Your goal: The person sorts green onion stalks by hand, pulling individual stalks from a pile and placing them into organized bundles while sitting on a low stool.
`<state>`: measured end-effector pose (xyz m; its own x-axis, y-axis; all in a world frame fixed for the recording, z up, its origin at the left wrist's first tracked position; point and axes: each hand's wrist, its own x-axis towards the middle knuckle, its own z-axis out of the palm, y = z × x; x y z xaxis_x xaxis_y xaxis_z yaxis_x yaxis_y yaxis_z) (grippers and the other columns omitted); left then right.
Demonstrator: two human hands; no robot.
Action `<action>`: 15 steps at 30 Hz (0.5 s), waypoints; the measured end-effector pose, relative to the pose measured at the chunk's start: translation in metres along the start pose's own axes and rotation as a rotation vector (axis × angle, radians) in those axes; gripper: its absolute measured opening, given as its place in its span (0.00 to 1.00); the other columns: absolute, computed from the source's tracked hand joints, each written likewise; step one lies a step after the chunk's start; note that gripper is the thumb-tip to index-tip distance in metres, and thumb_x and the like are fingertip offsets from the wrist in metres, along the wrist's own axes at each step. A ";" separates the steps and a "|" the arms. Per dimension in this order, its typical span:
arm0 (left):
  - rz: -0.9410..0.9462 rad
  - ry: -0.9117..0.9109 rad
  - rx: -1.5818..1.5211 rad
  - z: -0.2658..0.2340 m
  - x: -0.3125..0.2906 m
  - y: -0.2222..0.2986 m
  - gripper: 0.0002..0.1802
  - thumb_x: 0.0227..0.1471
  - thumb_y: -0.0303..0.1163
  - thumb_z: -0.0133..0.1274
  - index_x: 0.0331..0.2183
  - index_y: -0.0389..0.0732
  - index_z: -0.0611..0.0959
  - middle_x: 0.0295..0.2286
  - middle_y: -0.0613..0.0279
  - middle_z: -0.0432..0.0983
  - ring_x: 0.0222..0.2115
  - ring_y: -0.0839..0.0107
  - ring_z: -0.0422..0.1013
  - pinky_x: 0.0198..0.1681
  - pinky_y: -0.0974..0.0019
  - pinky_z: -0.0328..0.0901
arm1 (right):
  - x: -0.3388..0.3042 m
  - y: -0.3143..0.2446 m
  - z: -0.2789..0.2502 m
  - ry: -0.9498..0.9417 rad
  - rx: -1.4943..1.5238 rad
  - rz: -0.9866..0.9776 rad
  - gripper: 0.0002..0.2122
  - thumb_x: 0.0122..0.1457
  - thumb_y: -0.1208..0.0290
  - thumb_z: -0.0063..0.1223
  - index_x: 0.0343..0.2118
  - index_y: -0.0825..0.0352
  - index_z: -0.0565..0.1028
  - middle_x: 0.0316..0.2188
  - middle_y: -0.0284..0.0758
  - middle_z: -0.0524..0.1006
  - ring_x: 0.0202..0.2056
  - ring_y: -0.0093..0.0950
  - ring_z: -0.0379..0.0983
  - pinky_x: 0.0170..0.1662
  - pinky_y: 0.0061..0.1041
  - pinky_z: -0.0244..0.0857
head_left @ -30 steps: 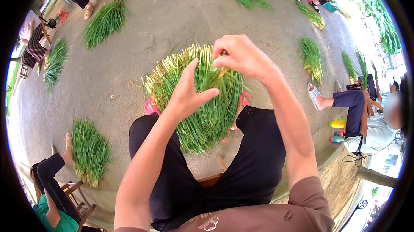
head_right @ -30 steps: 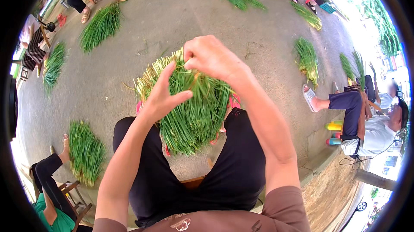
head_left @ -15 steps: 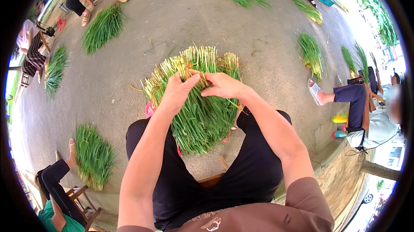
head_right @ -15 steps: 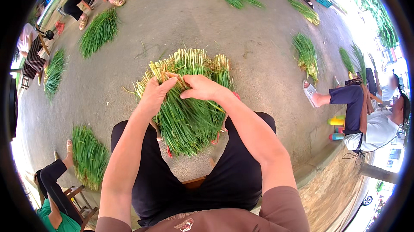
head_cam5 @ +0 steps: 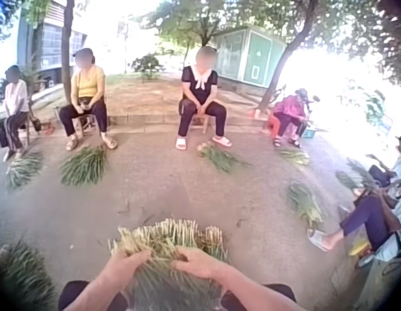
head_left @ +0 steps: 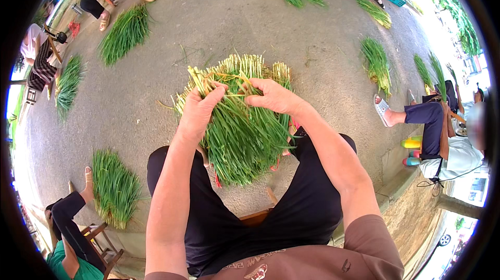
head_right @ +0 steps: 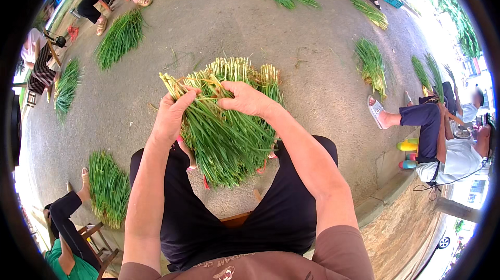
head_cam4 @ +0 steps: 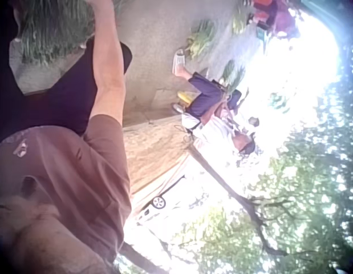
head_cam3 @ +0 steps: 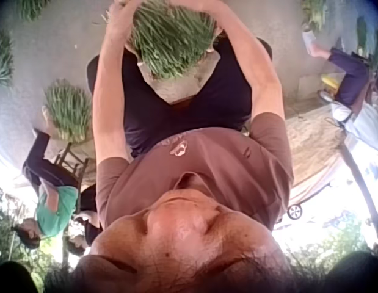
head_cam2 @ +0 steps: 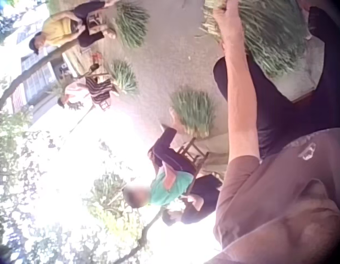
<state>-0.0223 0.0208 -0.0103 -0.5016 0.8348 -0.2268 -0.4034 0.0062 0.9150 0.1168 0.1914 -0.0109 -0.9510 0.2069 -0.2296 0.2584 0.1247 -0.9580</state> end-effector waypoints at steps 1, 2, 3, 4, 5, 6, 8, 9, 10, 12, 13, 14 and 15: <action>-0.017 -0.014 -0.061 0.001 -0.002 0.003 0.06 0.54 0.27 0.50 0.36 0.39 0.79 0.32 0.66 0.76 0.32 0.77 0.72 0.37 0.70 0.68 | -0.002 -0.003 0.000 -0.020 0.067 -0.005 0.14 0.54 0.68 0.55 0.42 0.69 0.73 0.34 0.28 0.75 0.36 0.17 0.68 0.43 0.22 0.63; -0.035 -0.028 -0.122 0.002 -0.003 0.005 0.06 0.54 0.27 0.50 0.36 0.39 0.79 0.33 0.66 0.76 0.32 0.76 0.72 0.37 0.69 0.68 | -0.003 -0.005 -0.001 -0.061 0.075 0.027 0.16 0.54 0.67 0.55 0.43 0.69 0.73 0.35 0.27 0.75 0.37 0.17 0.68 0.44 0.21 0.63; -0.038 -0.047 -0.155 0.002 -0.003 0.005 0.07 0.54 0.27 0.50 0.36 0.39 0.78 0.34 0.65 0.76 0.33 0.75 0.72 0.38 0.68 0.69 | -0.004 -0.007 -0.002 -0.102 0.083 0.058 0.17 0.54 0.67 0.56 0.45 0.68 0.73 0.36 0.27 0.75 0.38 0.17 0.68 0.45 0.21 0.63; -0.041 -0.065 -0.188 0.003 -0.003 0.005 0.07 0.54 0.26 0.50 0.37 0.39 0.78 0.35 0.64 0.76 0.34 0.74 0.73 0.39 0.67 0.69 | -0.005 -0.008 -0.002 -0.142 0.091 0.089 0.18 0.53 0.66 0.57 0.46 0.68 0.72 0.37 0.27 0.75 0.38 0.17 0.68 0.46 0.21 0.63; -0.045 -0.084 -0.221 0.003 -0.004 0.005 0.07 0.54 0.26 0.51 0.37 0.39 0.78 0.35 0.63 0.76 0.35 0.74 0.73 0.40 0.66 0.69 | -0.004 -0.004 -0.001 -0.151 0.123 0.092 0.20 0.52 0.64 0.60 0.46 0.68 0.73 0.38 0.27 0.75 0.39 0.17 0.68 0.47 0.21 0.62; -0.053 -0.100 -0.209 0.004 -0.005 0.006 0.07 0.54 0.26 0.51 0.37 0.39 0.78 0.36 0.63 0.76 0.35 0.73 0.73 0.41 0.66 0.69 | -0.005 -0.006 0.000 -0.154 0.098 0.105 0.23 0.50 0.61 0.61 0.47 0.68 0.72 0.39 0.29 0.75 0.40 0.19 0.68 0.48 0.22 0.62; -0.069 -0.133 -0.185 0.007 -0.007 0.010 0.08 0.53 0.25 0.51 0.38 0.39 0.77 0.37 0.62 0.76 0.37 0.72 0.73 0.43 0.64 0.69 | -0.008 -0.013 0.002 -0.159 0.046 0.132 0.28 0.47 0.57 0.63 0.48 0.67 0.72 0.42 0.32 0.75 0.43 0.22 0.69 0.50 0.23 0.60; -0.061 -0.130 -0.175 0.007 -0.007 0.009 0.08 0.53 0.24 0.51 0.37 0.39 0.78 0.37 0.62 0.76 0.37 0.72 0.73 0.43 0.64 0.69 | -0.007 -0.013 0.004 -0.175 -0.015 0.140 0.28 0.47 0.55 0.63 0.48 0.68 0.72 0.39 0.32 0.75 0.40 0.22 0.69 0.48 0.23 0.61; -0.053 -0.128 -0.165 0.007 -0.006 0.007 0.08 0.53 0.24 0.51 0.37 0.40 0.78 0.37 0.62 0.76 0.37 0.72 0.73 0.43 0.64 0.69 | -0.006 -0.009 0.006 -0.127 -0.031 0.116 0.27 0.48 0.56 0.62 0.48 0.68 0.72 0.37 0.31 0.75 0.39 0.22 0.69 0.47 0.23 0.61; -0.031 -0.121 -0.155 0.007 -0.007 0.005 0.08 0.52 0.24 0.51 0.37 0.40 0.78 0.37 0.63 0.75 0.37 0.72 0.72 0.43 0.65 0.69 | -0.005 -0.006 0.014 -0.034 -0.065 0.067 0.25 0.49 0.56 0.60 0.47 0.67 0.72 0.33 0.29 0.75 0.37 0.21 0.68 0.45 0.23 0.62; -0.017 -0.117 -0.155 0.007 -0.007 0.005 0.08 0.52 0.24 0.51 0.37 0.41 0.78 0.37 0.63 0.75 0.37 0.72 0.72 0.43 0.65 0.69 | -0.012 -0.018 0.015 -0.011 0.007 -0.003 0.19 0.52 0.60 0.55 0.44 0.67 0.73 0.27 0.30 0.73 0.31 0.21 0.68 0.40 0.23 0.64; -0.002 -0.113 -0.155 0.006 -0.008 0.005 0.08 0.52 0.23 0.52 0.37 0.41 0.78 0.38 0.64 0.75 0.37 0.73 0.72 0.43 0.65 0.68 | -0.009 -0.017 0.014 0.021 -0.089 0.016 0.18 0.52 0.62 0.54 0.43 0.67 0.72 0.26 0.31 0.73 0.30 0.21 0.68 0.39 0.24 0.64; -0.020 -0.105 -0.133 0.006 -0.009 0.006 0.08 0.51 0.23 0.52 0.36 0.41 0.79 0.38 0.64 0.75 0.37 0.73 0.72 0.43 0.65 0.68 | -0.007 -0.015 0.012 0.056 -0.184 0.035 0.17 0.52 0.64 0.52 0.42 0.67 0.72 0.25 0.32 0.73 0.29 0.21 0.67 0.37 0.24 0.64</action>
<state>-0.0155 0.0170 -0.0006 -0.4122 0.8883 -0.2023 -0.5141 -0.0435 0.8566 0.1173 0.1770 0.0029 -0.9314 0.2668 -0.2475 0.3227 0.2910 -0.9007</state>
